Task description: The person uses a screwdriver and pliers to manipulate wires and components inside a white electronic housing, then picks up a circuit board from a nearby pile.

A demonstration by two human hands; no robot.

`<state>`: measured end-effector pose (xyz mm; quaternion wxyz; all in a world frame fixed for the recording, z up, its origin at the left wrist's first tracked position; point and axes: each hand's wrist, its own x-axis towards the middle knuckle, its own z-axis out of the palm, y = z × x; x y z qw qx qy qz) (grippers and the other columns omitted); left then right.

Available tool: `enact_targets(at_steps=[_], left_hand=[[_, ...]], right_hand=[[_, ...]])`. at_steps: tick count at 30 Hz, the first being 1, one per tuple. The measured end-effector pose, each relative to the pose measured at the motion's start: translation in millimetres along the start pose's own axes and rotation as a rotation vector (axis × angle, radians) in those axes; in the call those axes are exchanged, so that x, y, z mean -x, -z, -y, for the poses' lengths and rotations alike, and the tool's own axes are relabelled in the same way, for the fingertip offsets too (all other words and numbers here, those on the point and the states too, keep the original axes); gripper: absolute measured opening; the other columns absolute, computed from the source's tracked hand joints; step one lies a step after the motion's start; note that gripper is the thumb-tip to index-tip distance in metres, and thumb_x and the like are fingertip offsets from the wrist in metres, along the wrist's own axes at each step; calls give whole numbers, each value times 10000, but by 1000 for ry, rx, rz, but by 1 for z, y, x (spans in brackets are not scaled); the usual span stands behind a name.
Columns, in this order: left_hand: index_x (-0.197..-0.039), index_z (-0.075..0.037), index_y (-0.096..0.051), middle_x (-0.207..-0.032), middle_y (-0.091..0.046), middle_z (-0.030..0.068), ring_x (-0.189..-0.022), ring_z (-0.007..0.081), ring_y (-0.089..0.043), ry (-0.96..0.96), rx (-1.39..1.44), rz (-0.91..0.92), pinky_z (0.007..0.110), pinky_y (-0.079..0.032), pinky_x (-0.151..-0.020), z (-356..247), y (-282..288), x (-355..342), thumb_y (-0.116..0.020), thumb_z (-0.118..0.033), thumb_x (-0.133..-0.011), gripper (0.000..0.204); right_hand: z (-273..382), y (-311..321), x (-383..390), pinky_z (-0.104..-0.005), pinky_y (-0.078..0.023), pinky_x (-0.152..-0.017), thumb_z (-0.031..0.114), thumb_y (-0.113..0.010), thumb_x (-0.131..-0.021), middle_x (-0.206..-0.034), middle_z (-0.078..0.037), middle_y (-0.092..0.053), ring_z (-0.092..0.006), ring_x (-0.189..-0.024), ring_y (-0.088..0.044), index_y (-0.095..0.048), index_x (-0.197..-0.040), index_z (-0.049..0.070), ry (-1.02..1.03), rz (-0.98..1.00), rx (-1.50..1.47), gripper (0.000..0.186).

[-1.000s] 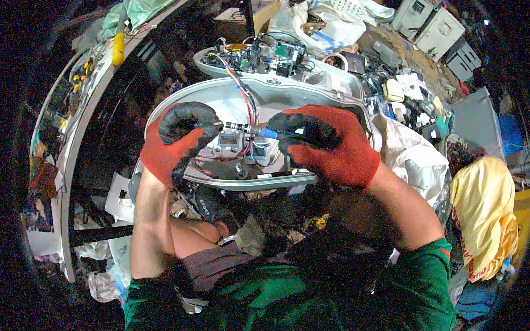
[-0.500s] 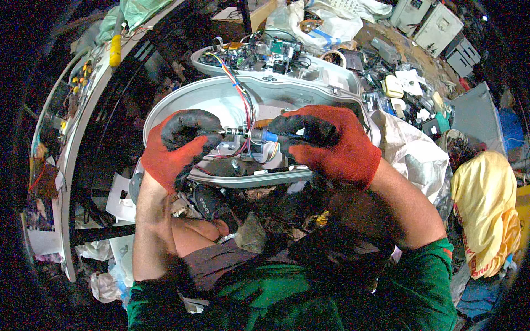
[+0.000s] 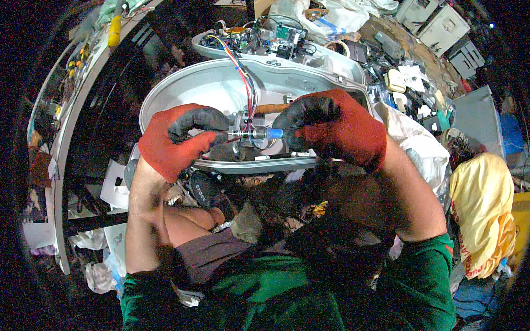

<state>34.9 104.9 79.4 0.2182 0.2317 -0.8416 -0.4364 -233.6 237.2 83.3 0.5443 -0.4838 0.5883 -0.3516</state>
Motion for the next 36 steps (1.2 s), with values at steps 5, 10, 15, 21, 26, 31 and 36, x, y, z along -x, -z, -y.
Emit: enact_targets(at_steps=[5,10,15,21,26,31,36], left_hand=[[-987,-39,-687,-855,-702,100,-749,135,-662,70,28,7,280,-519,-707,2,1,-3,-662,-101,-793,205],[-992,-37,-683,-835,-703,68,-737,99,-635,6,-140,-27,259,-505,-685,13,3,-1,-675,-122,-797,213],[-1001,-45,-692,-835,-705,43,-742,81,-624,129,38,20,245,-502,-683,2,1,-5,-678,-92,-792,215],[-1030,-72,-696,-838,-707,35,-741,82,-616,130,98,-59,257,-502,-693,9,-3,-21,-688,-158,-807,239],[-1135,-126,-652,-891,-704,94,-777,187,-662,108,-165,-117,315,-511,-719,66,-11,-56,-648,-244,-844,313],[-1185,-167,-606,-986,-680,155,-988,383,-612,109,-412,169,407,-493,-835,104,-18,-82,-558,-249,-880,319],[-1145,-151,-625,-996,-689,127,-860,243,-649,292,-344,391,360,-498,-816,135,-22,-96,-567,-321,-872,326]], right_hand=[[-11,15,-18,-279,-500,-768,162,-711,-732,-951,-61,-687,-136,-839,-629,-647,-1080,-9,-69,97,-168,393],[0,-10,-12,-308,-502,-743,83,-731,-710,-984,-62,-671,-138,-846,-607,-637,-1075,1,584,-71,565,386],[13,-14,-2,-237,-475,-627,76,-707,-750,-868,-15,-668,-75,-711,-575,-647,-1060,19,102,-98,89,321],[19,0,-21,-253,-424,-484,65,-639,-818,-688,1,-603,-75,-543,-520,-647,-1021,50,171,-209,-97,204],[38,5,-84,-332,-519,-692,190,-628,-845,-880,-101,-662,-205,-783,-643,-619,-1008,17,527,-352,215,237],[2,-22,-137,-438,-499,-836,224,-598,-825,-995,-204,-658,-371,-941,-637,-552,-1150,50,602,-421,745,372],[-12,-39,-144,-473,-487,-839,213,-573,-817,-988,-243,-639,-424,-953,-607,-532,-1146,37,426,-251,846,376]])
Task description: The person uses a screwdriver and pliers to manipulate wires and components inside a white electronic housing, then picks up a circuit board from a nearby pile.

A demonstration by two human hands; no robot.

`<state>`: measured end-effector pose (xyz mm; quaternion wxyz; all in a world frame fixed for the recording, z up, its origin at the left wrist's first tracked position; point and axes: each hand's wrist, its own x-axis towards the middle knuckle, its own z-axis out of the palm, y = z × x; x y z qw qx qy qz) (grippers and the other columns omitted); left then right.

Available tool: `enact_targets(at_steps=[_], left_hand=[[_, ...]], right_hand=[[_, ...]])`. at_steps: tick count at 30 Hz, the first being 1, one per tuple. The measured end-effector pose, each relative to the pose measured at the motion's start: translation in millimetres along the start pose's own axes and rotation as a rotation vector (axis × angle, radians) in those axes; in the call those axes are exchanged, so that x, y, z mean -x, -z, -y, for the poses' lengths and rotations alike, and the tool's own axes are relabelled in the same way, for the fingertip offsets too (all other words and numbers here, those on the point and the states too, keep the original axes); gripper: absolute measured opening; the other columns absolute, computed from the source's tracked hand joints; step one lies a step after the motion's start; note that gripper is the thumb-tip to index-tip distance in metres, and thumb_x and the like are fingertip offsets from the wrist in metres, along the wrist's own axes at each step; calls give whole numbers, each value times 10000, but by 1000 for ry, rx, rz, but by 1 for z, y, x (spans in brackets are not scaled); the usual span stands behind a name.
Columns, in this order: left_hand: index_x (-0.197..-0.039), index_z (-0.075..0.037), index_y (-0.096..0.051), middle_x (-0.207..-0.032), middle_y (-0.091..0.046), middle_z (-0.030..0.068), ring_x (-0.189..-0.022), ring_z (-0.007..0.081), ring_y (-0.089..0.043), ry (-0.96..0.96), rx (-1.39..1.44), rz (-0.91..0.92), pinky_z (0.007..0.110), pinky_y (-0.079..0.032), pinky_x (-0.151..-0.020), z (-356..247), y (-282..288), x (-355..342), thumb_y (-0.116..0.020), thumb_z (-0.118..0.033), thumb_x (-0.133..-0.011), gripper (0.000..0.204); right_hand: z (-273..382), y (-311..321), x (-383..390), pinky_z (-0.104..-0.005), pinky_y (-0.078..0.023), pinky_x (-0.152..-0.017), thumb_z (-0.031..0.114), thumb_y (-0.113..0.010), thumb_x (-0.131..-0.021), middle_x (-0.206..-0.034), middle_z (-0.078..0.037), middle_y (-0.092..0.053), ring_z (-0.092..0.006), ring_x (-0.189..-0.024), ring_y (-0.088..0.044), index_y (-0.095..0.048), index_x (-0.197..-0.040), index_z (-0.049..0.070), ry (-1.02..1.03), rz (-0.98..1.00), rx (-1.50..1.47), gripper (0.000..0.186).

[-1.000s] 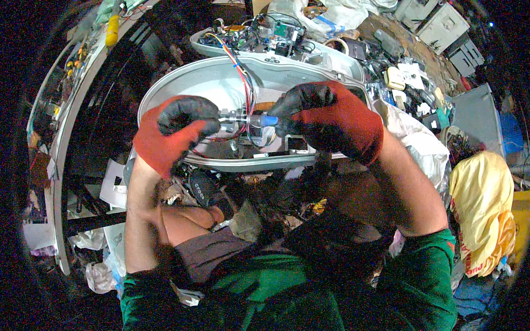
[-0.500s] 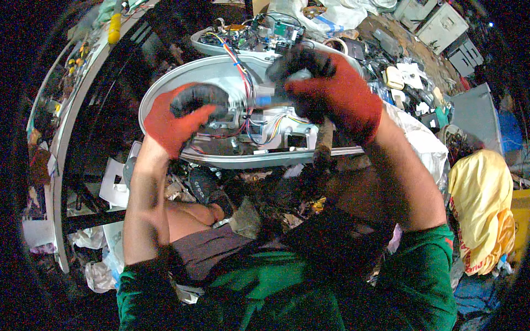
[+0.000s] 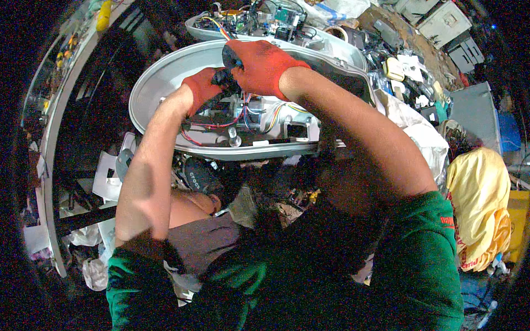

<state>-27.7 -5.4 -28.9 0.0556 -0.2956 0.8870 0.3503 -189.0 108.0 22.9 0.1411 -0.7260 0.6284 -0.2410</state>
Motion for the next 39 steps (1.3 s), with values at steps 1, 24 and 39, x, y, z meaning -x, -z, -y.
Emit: enact_targets(at_steps=[1,24,39], left_hand=[[-1142,-154,-627,-992,-690,124,-858,239,-649,3,15,13,357,-500,-811,1,-2,-1,-568,-324,-872,325],[-1095,-121,-646,-942,-697,97,-795,201,-624,60,126,21,339,-498,-779,5,-18,-12,-613,-342,-838,340],[-1179,-179,-630,-957,-700,112,-775,241,-676,87,11,-46,354,-533,-740,18,-23,-11,-646,-407,-812,433]], right_hand=[[-1,-3,-1,-477,-487,-834,207,-568,-815,-982,-248,-636,-429,-946,-604,-532,-1137,31,11,5,10,368],[-24,-22,1,-441,-454,-918,217,-568,-848,-1118,-234,-605,-399,-1056,-571,-474,-1277,44,-35,72,82,472],[5,-4,-14,-463,-457,-904,267,-561,-858,-1076,-213,-621,-401,-1035,-584,-527,-1164,54,32,358,324,375]])
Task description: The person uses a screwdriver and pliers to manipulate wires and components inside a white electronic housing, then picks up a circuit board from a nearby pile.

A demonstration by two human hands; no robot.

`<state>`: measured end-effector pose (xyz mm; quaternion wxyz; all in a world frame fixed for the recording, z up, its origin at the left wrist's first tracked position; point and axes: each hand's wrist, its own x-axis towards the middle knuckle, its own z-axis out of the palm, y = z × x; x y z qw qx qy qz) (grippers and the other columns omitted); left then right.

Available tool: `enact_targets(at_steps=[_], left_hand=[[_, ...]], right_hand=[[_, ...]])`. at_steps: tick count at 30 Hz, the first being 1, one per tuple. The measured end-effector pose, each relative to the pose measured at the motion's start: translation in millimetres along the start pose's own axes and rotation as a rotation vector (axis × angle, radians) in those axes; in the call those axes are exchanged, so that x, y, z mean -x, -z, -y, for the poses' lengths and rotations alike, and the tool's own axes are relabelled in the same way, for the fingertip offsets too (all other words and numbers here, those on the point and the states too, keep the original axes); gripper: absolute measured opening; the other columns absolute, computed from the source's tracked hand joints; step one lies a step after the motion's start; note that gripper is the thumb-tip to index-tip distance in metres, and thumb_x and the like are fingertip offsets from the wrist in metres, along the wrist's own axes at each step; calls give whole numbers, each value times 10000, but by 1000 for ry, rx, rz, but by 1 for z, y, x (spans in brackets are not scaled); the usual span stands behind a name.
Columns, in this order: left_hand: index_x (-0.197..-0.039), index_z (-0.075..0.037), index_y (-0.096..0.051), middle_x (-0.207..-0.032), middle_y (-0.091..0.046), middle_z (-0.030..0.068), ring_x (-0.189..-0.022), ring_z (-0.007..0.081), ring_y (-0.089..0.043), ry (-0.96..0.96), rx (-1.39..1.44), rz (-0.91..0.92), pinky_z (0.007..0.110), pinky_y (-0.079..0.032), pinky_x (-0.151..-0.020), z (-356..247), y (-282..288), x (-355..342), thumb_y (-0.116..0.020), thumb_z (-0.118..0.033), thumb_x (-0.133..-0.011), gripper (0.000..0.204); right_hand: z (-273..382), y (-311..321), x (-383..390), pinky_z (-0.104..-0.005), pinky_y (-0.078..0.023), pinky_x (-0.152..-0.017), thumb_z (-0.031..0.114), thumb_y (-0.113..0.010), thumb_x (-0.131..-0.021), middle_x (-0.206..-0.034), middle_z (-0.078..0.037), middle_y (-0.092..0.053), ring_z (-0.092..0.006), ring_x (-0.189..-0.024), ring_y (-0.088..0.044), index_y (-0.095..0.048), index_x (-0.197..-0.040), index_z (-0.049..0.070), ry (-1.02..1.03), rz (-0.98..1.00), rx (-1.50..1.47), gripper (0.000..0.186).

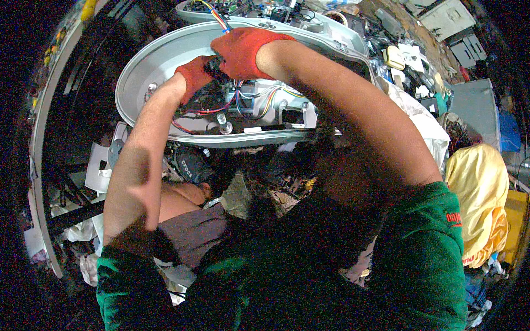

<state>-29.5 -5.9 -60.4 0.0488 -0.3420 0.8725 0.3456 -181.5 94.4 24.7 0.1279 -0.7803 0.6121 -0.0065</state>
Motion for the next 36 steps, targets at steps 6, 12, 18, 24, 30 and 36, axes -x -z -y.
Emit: enact_targets(at_steps=[6,12,18,24,30,36], left_hand=[[-1126,-161,-667,-1029,-696,88,-885,247,-667,159,-111,3,334,-522,-799,-14,6,2,-698,-503,-753,507],[-1082,-140,-677,-1015,-695,93,-889,254,-659,3,-355,-112,353,-515,-795,-3,2,-4,-720,-519,-735,516],[-1045,-115,-685,-1007,-696,90,-882,231,-651,27,-82,-76,340,-502,-818,-10,0,0,-714,-489,-747,479],[-1053,-92,-672,-995,-695,102,-874,227,-652,62,-92,19,339,-507,-800,-26,7,-4,-712,-409,-761,433],[-1114,-85,-645,-954,-699,110,-807,254,-670,-66,189,-79,361,-529,-723,1,-4,-8,-691,-465,-787,503],[-1104,-96,-648,-993,-700,114,-897,278,-664,-172,-339,-64,364,-520,-783,13,-4,-14,-688,-457,-800,474]], right_hand=[[-4,-3,0,-454,-460,-900,137,-560,-798,-1066,-209,-617,-393,-1030,-586,-528,-1175,69,87,-29,-34,385],[-3,-2,-1,-443,-445,-921,169,-558,-808,-1098,-219,-605,-371,-1086,-566,-527,-1198,68,177,-40,-109,403],[10,6,1,-464,-449,-908,268,-557,-854,-1112,-220,-603,-385,-1076,-570,-515,-1202,70,-132,27,83,402],[-8,-6,10,-455,-493,-866,261,-568,-834,-1025,-206,-649,-382,-995,-623,-544,-1127,67,62,-76,1,352],[12,11,7,-448,-507,-865,180,-604,-798,-1070,-205,-645,-381,-1015,-624,-552,-1139,56,-113,-14,82,367],[3,-4,10,-447,-517,-844,258,-559,-833,-1111,-208,-630,-372,-1013,-628,-562,-1131,63,121,-129,62,357]])
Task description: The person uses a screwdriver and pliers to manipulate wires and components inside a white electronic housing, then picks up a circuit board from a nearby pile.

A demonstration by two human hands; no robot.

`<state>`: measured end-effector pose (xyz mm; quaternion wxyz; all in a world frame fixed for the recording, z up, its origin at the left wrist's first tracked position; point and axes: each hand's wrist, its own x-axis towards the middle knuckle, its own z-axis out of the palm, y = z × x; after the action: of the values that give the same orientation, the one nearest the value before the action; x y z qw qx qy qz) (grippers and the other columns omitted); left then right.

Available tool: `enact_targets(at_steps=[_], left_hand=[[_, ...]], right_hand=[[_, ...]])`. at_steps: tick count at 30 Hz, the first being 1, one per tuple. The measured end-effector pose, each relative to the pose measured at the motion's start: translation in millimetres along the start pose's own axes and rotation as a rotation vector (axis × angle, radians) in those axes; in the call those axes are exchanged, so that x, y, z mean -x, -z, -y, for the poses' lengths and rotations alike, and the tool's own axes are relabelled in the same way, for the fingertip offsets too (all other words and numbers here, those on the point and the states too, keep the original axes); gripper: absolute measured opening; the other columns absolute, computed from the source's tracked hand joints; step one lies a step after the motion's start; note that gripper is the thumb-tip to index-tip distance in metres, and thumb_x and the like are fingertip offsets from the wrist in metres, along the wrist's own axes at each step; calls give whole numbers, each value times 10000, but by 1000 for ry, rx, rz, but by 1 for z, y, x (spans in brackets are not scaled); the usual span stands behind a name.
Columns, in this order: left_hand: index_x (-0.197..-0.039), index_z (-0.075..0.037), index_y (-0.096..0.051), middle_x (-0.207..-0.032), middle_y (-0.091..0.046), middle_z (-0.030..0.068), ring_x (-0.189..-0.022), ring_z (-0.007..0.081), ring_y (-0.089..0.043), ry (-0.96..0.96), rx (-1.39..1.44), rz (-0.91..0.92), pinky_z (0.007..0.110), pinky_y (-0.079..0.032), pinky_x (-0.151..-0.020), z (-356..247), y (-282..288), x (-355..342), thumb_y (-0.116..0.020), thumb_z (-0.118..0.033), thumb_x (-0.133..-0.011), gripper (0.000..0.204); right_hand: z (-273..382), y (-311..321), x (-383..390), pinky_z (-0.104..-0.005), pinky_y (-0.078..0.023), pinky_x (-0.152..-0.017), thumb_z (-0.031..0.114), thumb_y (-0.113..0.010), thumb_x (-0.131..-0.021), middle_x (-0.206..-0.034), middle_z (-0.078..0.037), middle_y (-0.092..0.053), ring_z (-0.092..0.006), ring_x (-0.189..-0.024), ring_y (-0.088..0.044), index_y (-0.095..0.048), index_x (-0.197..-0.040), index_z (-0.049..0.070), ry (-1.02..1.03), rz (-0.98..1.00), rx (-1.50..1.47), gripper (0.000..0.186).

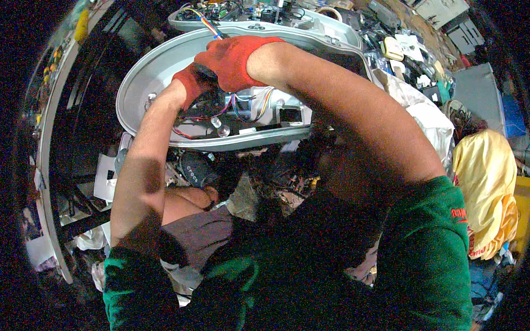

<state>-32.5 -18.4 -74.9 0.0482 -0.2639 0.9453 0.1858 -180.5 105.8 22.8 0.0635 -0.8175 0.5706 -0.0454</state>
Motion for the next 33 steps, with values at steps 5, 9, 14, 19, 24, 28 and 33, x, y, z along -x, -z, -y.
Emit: enact_targets(at_steps=[5,9,14,19,24,28,33], left_hand=[[-1092,-115,-660,-1047,-689,125,-937,299,-654,103,134,22,368,-512,-827,-38,21,9,-677,-407,-802,412],[-1058,-102,-673,-1051,-693,108,-943,295,-659,27,60,-17,363,-517,-820,-18,5,6,-695,-332,-790,354],[-1115,-114,-646,-1126,-663,111,-1054,283,-622,174,130,123,372,-495,-888,-49,31,16,-680,-329,-797,385],[-1142,-132,-640,-1171,-654,83,-1059,257,-623,186,-87,139,380,-488,-917,-25,6,15,-728,-302,-770,418],[-1131,-147,-650,-1173,-651,80,-1056,279,-621,249,-197,252,379,-491,-908,-64,25,14,-682,-365,-796,401],[-1098,-137,-664,-1140,-661,96,-1039,298,-626,178,-244,278,379,-501,-885,-37,4,4,-634,-376,-818,369],[-1095,-139,-666,-1129,-661,119,-1039,303,-627,112,-313,248,387,-500,-884,-54,8,7,-624,-385,-813,376]], right_hand=[[4,12,-1,-453,-516,-845,228,-571,-818,-1094,-217,-634,-377,-1012,-628,-556,-1139,57,-297,147,41,364],[-2,0,-1,-451,-509,-851,278,-579,-827,-1074,-202,-640,-374,-1011,-625,-541,-1159,62,-35,15,2,398],[11,19,3,-452,-490,-876,163,-584,-818,-1126,-198,-596,-377,-1053,-592,-503,-1191,85,-366,159,-2,390],[0,6,-4,-451,-490,-873,197,-600,-813,-1064,-214,-615,-382,-1038,-599,-503,-1173,80,-45,64,-27,391],[-3,7,6,-454,-491,-867,269,-620,-841,-1000,-214,-642,-392,-1014,-607,-498,-1154,65,-300,83,-90,394],[-1,12,1,-460,-486,-876,260,-618,-841,-1026,-213,-637,-391,-1024,-604,-513,-1173,67,-162,153,-67,398],[-12,2,8,-446,-486,-883,221,-588,-839,-1095,-188,-625,-378,-1043,-601,-533,-1214,86,5,92,-117,403]])
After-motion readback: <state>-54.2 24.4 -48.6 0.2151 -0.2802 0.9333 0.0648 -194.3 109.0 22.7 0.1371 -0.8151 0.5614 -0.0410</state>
